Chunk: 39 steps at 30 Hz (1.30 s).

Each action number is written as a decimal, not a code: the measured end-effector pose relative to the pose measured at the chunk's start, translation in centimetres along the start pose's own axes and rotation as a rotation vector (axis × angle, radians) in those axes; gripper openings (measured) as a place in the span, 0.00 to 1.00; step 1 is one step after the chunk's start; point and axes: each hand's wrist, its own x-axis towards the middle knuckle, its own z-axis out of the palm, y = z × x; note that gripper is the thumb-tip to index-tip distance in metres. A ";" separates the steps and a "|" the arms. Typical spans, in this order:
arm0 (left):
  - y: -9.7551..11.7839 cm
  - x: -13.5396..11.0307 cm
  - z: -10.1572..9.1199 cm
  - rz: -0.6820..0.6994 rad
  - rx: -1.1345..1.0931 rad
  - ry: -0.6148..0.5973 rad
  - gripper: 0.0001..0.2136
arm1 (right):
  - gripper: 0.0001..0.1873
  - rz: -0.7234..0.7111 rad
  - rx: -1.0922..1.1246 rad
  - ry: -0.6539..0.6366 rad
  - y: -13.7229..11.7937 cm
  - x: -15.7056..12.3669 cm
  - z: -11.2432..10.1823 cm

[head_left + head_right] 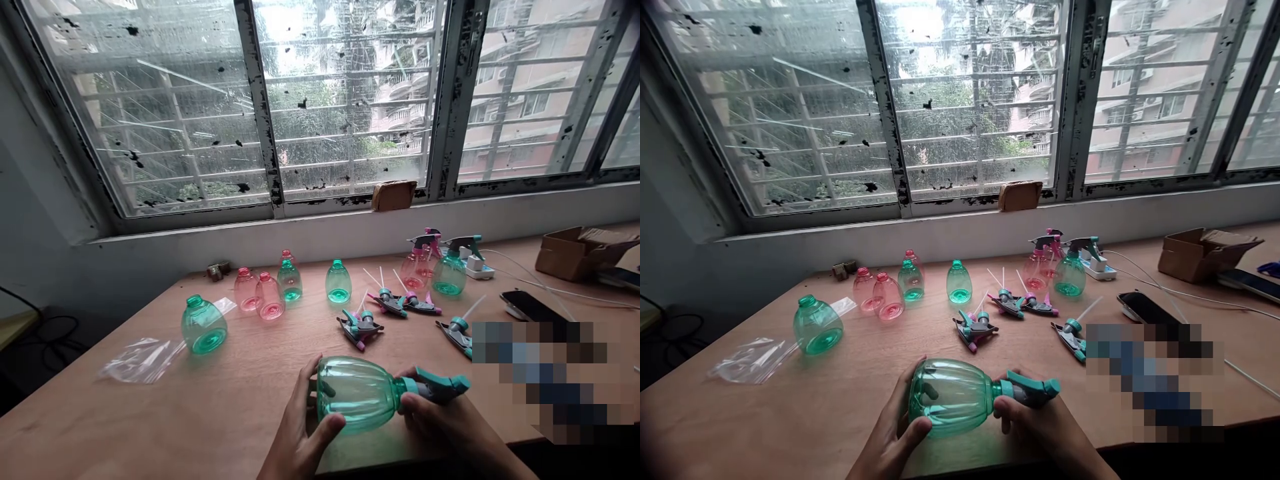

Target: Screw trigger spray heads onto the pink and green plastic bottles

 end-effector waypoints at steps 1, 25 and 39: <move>0.0 0.0 0.0 0.002 0.016 0.009 0.37 | 0.20 0.012 -0.036 0.000 0.0 0.0 -0.1; 0.3 -0.3 -0.5 0.007 0.049 -0.092 0.37 | 0.19 -0.016 -0.048 -0.016 -0.6 -0.2 0.0; -0.3 -0.1 -0.1 0.131 -0.131 -0.086 0.37 | 0.18 -0.048 0.039 -0.033 -0.2 -0.2 -0.2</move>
